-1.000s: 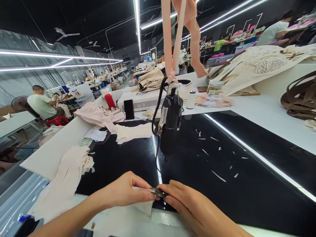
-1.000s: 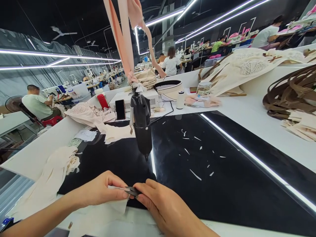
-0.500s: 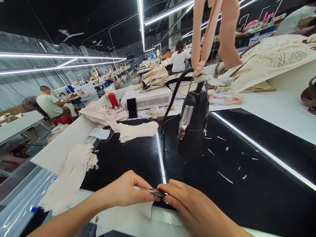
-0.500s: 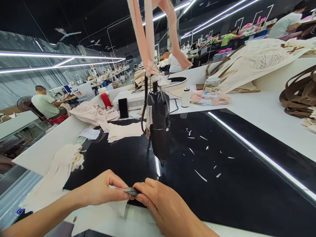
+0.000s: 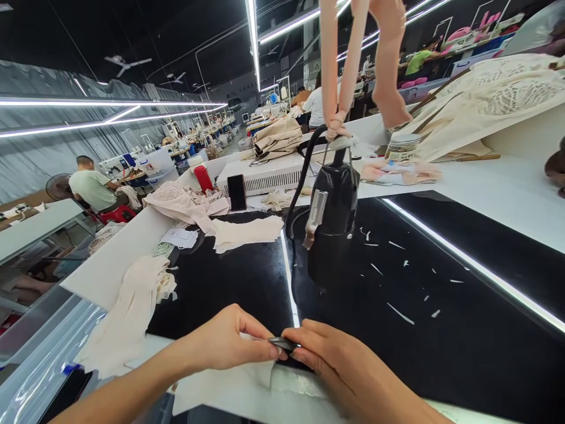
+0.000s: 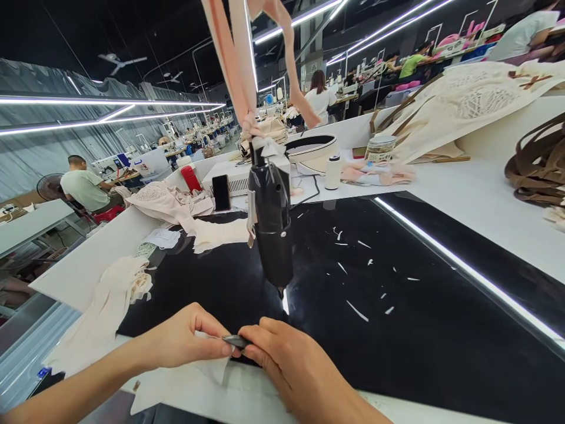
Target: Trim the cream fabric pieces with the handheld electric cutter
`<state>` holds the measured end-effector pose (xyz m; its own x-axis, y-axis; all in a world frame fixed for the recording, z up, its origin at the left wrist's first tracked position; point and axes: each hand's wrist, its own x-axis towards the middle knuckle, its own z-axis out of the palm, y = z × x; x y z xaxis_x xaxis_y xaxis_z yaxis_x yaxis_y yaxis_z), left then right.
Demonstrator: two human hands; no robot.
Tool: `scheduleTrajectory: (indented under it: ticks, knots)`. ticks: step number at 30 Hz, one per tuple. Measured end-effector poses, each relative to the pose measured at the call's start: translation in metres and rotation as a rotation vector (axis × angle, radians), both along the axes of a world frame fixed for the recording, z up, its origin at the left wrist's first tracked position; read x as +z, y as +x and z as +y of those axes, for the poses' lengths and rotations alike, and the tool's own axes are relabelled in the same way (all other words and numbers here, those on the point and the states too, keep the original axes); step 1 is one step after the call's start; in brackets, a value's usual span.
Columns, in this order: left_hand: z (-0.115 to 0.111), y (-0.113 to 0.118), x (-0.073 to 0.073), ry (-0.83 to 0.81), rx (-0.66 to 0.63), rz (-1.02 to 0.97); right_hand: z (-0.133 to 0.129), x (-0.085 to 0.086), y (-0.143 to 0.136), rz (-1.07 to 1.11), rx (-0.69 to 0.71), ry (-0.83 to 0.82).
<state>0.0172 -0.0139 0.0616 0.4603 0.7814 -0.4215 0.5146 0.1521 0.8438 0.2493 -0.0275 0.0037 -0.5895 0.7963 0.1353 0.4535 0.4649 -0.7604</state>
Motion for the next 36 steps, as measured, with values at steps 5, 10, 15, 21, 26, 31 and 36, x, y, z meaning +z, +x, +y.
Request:
scheduleTrajectory:
  ticks: [5,10,15,21,26,31,36]
  knots:
    - [-0.001,0.002,0.001,-0.006,0.003,0.011,-0.001,0.005,0.0,0.018,-0.006,-0.01]
    - [-0.004,0.002,0.003,-0.014,0.008,0.032,-0.001,0.004,-0.004,0.035,0.004,0.054]
    - [-0.006,0.003,0.006,-0.017,-0.001,0.026,-0.002,0.007,-0.005,0.007,-0.004,0.053]
    - [-0.008,0.004,0.006,-0.004,-0.044,-0.002,-0.006,0.006,-0.005,0.01,-0.021,0.089]
    - [-0.011,0.005,0.003,0.011,-0.036,-0.019,-0.008,-0.005,0.003,0.063,-0.047,0.111]
    - [-0.014,0.005,0.001,0.023,-0.025,-0.033,-0.01,-0.017,0.038,-0.002,-0.228,0.201]
    - [-0.023,0.005,0.0,-0.013,-0.086,-0.067,-0.005,-0.041,0.095,-0.289,-0.469,0.515]
